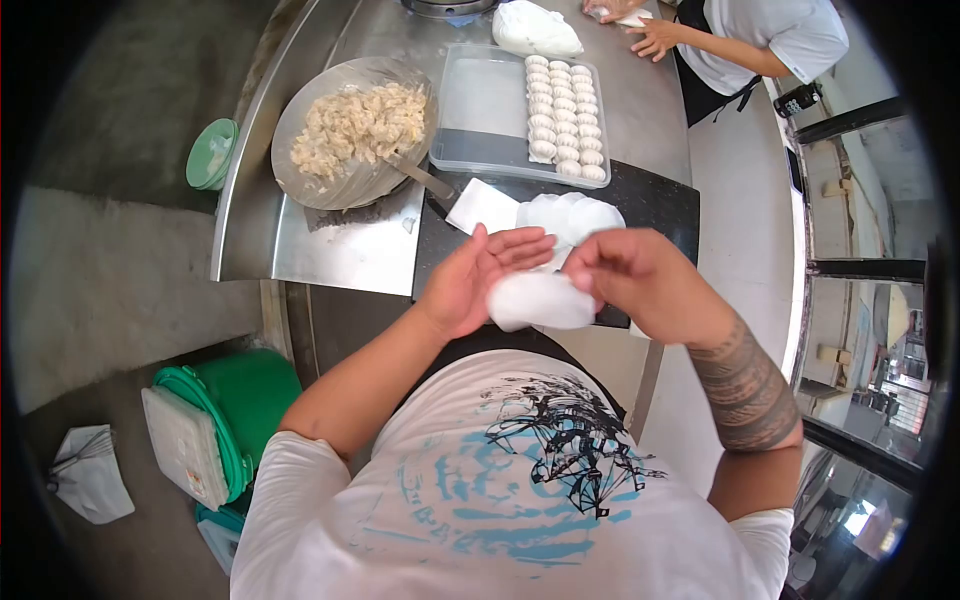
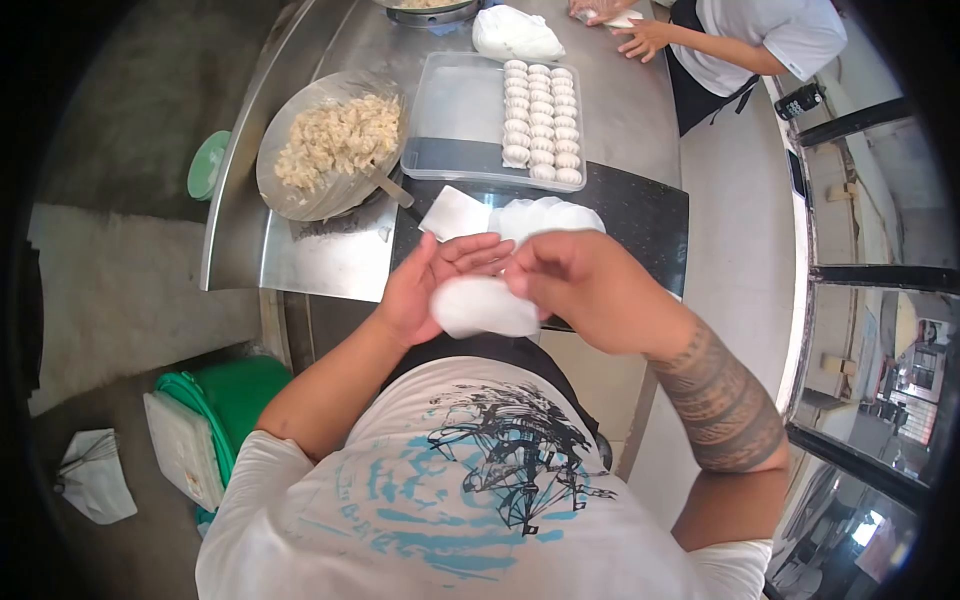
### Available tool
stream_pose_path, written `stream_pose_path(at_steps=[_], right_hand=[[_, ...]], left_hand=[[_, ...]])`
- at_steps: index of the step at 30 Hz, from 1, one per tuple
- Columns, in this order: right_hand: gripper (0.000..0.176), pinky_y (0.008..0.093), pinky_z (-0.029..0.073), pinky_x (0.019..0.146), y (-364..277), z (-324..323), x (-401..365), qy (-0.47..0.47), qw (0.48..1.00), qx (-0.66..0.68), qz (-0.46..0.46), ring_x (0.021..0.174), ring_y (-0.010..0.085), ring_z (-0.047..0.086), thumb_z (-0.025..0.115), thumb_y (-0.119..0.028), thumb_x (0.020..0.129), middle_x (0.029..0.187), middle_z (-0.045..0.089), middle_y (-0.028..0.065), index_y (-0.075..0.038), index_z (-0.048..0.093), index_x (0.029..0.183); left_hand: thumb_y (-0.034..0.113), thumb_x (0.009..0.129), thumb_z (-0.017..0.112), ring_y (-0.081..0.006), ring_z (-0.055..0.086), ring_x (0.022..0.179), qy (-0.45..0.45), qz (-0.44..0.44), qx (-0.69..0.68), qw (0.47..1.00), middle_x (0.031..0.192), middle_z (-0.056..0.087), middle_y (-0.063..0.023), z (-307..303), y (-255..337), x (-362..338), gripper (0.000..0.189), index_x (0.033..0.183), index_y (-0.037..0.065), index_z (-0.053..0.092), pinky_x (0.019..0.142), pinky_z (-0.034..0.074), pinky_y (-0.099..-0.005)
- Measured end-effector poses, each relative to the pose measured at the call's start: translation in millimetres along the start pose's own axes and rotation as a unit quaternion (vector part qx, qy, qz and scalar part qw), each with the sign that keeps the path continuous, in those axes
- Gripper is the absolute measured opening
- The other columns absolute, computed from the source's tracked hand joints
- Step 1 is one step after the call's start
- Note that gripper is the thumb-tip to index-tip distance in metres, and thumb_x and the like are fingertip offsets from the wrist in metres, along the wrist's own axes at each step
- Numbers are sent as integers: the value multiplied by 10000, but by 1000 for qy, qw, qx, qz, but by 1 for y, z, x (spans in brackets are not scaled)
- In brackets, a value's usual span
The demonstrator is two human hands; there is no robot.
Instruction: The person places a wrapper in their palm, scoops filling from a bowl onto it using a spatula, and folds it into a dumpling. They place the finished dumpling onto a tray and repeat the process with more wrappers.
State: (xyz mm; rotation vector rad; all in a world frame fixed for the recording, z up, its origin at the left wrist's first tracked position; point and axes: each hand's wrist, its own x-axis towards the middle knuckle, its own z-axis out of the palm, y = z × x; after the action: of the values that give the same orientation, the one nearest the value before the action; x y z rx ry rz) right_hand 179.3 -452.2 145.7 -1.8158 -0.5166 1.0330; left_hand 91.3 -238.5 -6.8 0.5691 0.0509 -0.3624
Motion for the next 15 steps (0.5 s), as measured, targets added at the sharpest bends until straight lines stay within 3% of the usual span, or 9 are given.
stream_pose_path(at_steps=[3,4,6,8,9,11,13,14,15], right_hand=[[205,250,557,689,-3,33,44,51,987,151,21,726,94,643,655,-138,1034,896,680,29,52,686,1104],[216,248,566,689,-2,43,58,63,979,191,21,719,92,641,660,-144,1033,907,682,33,54,686,1117],[274,251,593,697,3,59,83,67,972,222,27,728,95,649,674,-173,1031,939,690,51,50,686,1189],[281,246,588,686,-2,75,101,93,983,159,27,748,91,654,675,-178,1033,960,690,42,23,687,1230],[288,243,585,681,-6,83,110,105,986,127,26,758,89,657,676,-181,1034,970,690,38,10,687,1250],[318,301,582,713,-6,99,131,205,975,-37,-77,817,179,681,706,-172,1001,1050,694,96,-50,694,1295],[328,351,583,766,-20,115,155,280,904,-247,-210,887,245,690,728,-146,969,1107,689,142,-64,700,1285],[268,424,562,834,-16,123,175,271,862,-324,-282,1002,325,669,685,-93,934,1135,665,197,-64,710,1200],[239,434,558,839,-14,132,193,250,846,-396,-256,1027,325,664,662,-88,931,1125,664,195,-64,702,1165]], left_hand=[[717,1046,288,-350,547,1369,-36,22,-139,989,1475,566,-202,9,26,-13,915,1537,-41,436,1177,398,-501],[661,1055,385,-326,583,1328,-76,29,-140,987,1418,601,-191,5,39,-19,844,1513,-45,449,1153,431,-481],[463,1084,476,-299,611,1286,33,40,-71,996,1389,623,-173,-8,54,-37,623,1452,-39,508,1124,458,-454],[191,1061,607,-255,644,1235,147,54,-14,988,1327,664,-131,-17,69,-57,391,1385,-23,562,1064,499,-403],[190,1060,608,-256,648,1228,185,59,12,981,1315,672,-125,-23,76,-66,392,1388,-20,561,1055,501,-401],[188,1058,612,-257,655,1215,259,69,63,961,1290,686,-113,-37,90,-82,394,1392,-14,560,1036,506,-397],[183,1050,623,-249,669,1192,289,130,249,915,1272,700,-115,-55,100,-98,369,1365,-6,589,1014,514,-381],[181,1046,628,-246,675,1181,299,156,339,878,1262,707,-117,-65,105,-107,357,1351,-3,603,1004,518,-372],[173,1041,630,-234,678,1166,308,134,366,868,1257,711,-119,-76,110,-115,335,1327,-3,621,995,521,-364]])
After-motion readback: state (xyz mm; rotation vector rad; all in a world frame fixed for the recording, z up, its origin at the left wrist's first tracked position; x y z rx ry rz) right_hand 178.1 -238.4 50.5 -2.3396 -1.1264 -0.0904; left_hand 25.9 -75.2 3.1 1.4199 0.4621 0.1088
